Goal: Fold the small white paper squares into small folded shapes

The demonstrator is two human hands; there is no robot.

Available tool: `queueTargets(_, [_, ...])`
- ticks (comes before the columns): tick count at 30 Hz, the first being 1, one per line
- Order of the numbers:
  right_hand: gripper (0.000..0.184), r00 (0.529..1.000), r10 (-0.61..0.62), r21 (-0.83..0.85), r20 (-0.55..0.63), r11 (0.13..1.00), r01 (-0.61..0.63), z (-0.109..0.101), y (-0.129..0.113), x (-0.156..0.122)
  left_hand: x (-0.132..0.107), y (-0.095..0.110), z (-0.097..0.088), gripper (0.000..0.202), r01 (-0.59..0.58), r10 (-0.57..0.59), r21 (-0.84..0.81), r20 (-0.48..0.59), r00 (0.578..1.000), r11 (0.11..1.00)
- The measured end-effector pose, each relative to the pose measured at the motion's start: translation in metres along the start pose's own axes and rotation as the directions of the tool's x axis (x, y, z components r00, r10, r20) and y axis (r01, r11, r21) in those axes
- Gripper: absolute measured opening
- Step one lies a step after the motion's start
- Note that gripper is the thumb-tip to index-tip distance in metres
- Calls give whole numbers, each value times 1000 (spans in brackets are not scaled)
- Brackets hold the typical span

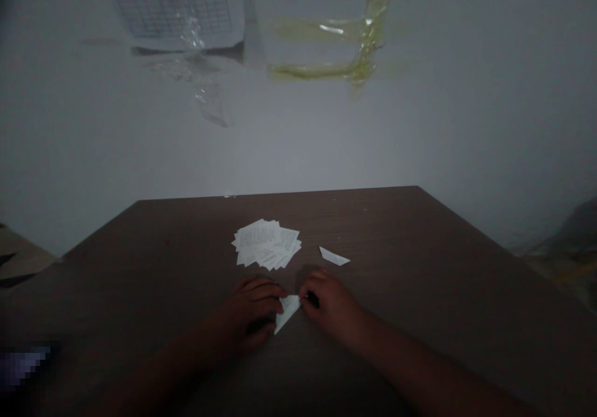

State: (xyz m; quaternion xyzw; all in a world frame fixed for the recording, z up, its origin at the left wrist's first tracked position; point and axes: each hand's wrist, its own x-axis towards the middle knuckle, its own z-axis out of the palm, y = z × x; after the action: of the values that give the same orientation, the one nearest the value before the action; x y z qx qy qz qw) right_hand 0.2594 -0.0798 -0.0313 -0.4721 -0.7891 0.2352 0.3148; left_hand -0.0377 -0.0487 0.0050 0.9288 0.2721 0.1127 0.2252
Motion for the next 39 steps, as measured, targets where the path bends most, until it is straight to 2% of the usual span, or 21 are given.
queueTargets(8, [20, 1000, -27, -38, 10, 999, 27, 3, 5, 0, -1, -5, 5, 37, -5, 6, 50, -17, 1000, 999])
queueTargets(13, [21, 997, -61, -75, 39, 995, 64, 3, 3, -2, -1, 3, 4, 42, 35, -29, 89, -66, 997, 995])
queueTargets(17, [22, 994, -89, -103, 55, 990, 94, 4, -1, -6, 0, 8, 1, 32, 74, -68, 125, -50, 996, 989])
queueTargets(22, [24, 990, -114, -140, 88, 982, 126, 6, -6, -10, 0, 4, 2, 22, 67, -65, 169, -21, 998, 983])
queueTargets(28, [20, 993, -91, -164, 72, 981, 101, 8, -6, -13, -3, 4, 2, 24, 55, -49, 162, -42, 998, 985])
queueTargets(33, [22, 998, -44, -214, 55, 975, 55, 11, -8, -11, -3, 2, 2, 16, 66, -62, 145, -29, 998, 987])
queueTargets(39, [24, 996, -65, -286, 56, 955, 78, 10, -13, -14, -1, -3, 12, 25, 120, -114, 117, -57, 992, 986])
